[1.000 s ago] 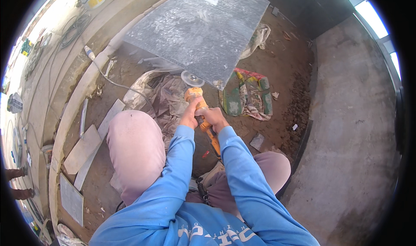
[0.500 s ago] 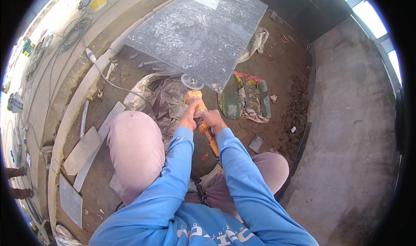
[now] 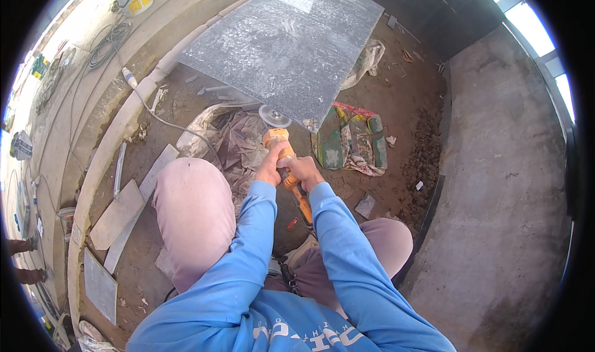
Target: The person uses an angle grinder to smooth the surface of a large rectangular tile. They briefly pause to pour water from a bucket onto the tile to reduce dust, then resume grinding.
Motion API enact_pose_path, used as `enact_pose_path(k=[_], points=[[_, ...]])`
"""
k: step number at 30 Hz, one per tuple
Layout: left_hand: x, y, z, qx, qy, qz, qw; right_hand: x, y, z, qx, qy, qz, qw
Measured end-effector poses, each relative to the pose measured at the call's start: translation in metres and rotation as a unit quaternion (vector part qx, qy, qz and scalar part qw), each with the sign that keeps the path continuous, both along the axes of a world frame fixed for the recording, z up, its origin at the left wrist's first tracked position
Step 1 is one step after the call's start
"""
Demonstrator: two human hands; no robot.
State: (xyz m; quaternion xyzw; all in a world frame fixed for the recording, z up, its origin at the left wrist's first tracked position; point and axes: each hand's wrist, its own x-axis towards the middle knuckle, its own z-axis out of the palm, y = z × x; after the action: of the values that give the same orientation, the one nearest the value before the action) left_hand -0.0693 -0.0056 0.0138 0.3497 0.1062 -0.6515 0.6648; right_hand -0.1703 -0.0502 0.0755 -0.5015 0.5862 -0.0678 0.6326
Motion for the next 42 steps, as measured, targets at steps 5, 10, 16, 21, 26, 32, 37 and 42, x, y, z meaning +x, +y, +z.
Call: enact_pose_path(k=[5, 10, 16, 21, 26, 32, 37, 42], points=[[0.001, 0.001, 0.000, 0.008, -0.006, 0.004, 1.000, 0.001, 0.000, 0.000, 0.002, -0.001, 0.000, 1.000], [-0.002, 0.000, 0.003, 0.001, 0.001, -0.003, 1.000, -0.002, -0.004, -0.012, -0.011, 0.007, -0.003, 1.000], [0.002, 0.001, 0.001, 0.005, -0.004, 0.007, 1.000, 0.002, -0.001, -0.006, -0.008, 0.000, -0.001, 1.000], [0.001, -0.001, 0.000, 0.007, -0.008, 0.011, 1.000, 0.002, -0.002, -0.004, -0.003, -0.003, 0.002, 1.000], [0.003, -0.001, -0.002, -0.001, -0.001, -0.002, 1.000, 0.003, -0.001, 0.001, -0.004, -0.001, -0.007, 1.000], [0.010, -0.004, -0.015, 0.002, 0.023, 0.007, 1.000, 0.012, -0.001, 0.009, 0.007, 0.008, -0.002, 1.000], [0.003, 0.003, -0.018, 0.017, 0.018, 0.003, 1.000, 0.009, 0.003, 0.011, 0.016, 0.013, 0.011, 1.000], [0.005, 0.000, -0.015, -0.008, 0.017, 0.011, 1.000, 0.006, 0.001, 0.011, -0.001, -0.017, 0.009, 1.000]])
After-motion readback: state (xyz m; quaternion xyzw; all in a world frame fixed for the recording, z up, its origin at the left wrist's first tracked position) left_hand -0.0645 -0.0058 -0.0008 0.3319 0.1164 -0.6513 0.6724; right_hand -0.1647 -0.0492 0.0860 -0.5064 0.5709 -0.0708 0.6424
